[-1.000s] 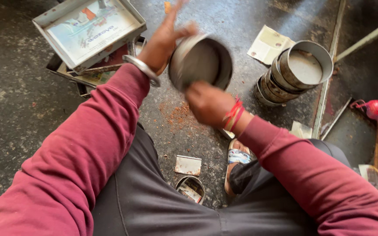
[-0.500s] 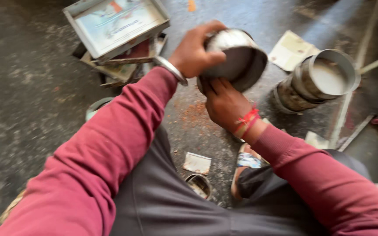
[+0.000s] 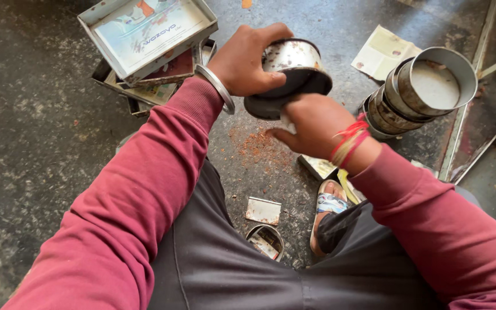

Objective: The person scrubs the interior and exterior of several round metal containers using a rectangular abrasive pad and their hands. They rotate the containers to access different areas, remove debris, and place cleaned items aside.

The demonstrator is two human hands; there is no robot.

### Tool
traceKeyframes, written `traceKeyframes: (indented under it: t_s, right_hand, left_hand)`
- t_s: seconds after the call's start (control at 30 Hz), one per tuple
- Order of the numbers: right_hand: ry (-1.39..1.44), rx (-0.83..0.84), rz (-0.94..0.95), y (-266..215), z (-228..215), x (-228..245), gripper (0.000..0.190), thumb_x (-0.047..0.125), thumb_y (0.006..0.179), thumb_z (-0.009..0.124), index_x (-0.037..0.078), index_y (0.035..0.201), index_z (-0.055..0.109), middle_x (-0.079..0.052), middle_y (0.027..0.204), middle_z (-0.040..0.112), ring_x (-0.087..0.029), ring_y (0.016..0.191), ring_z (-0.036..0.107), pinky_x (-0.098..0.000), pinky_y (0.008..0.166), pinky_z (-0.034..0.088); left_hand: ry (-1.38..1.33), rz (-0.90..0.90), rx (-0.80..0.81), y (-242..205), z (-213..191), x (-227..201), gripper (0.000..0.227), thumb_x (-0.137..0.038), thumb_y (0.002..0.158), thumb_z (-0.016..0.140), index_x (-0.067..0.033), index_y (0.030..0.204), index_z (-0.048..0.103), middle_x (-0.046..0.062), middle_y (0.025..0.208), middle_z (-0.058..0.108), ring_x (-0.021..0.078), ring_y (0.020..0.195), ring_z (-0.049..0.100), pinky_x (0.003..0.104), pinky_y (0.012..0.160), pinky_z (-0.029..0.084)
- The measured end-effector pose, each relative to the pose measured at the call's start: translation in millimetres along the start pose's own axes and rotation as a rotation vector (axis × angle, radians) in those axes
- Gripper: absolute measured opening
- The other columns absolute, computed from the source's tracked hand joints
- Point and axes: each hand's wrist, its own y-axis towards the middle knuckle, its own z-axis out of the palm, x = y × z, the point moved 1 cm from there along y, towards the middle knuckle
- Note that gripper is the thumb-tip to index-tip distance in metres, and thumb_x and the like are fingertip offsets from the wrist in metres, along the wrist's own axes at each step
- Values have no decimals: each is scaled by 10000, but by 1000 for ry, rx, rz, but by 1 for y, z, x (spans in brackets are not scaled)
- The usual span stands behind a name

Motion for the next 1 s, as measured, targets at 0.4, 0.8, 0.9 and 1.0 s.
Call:
traceKeyframes:
  t_s: [0.4,0.8,0.9,1.0]
  right_hand:
    - [-225,-138,-107,31,56,-2,318,94,819,583,-62,1082,673,-271,1117,635,-409,1026,631,-494,918,542]
    - [-188,454,-49,11,52,11,154,117,793,633,26,828,753,-200,930,706,-381,926,691,-477,834,578]
    - [-21,212,-41,26,3,-5,253,176,779,676,45,973,771,-227,932,703,-404,925,675,-497,872,558]
    - [158,-127,-305,27,-13,-12,380,202,745,710,-1,1065,740,-235,983,698,-426,948,649,-500,871,535]
  left_hand:
    - [134,-19,-164,30,25,-5,534,-342,703,855,-24,1106,708,220,953,750,386,873,734,435,809,578]
    - [262,-213,183,9,15,3,476,-358,679,815,-61,1048,764,226,931,735,410,860,705,470,792,558]
    - [221,-203,89,19,11,8,472,-364,692,801,-53,1045,765,226,951,741,395,875,719,445,826,566]
    - [106,-245,-59,24,19,13,490,-382,693,795,-39,1040,753,217,954,748,371,882,734,412,837,578]
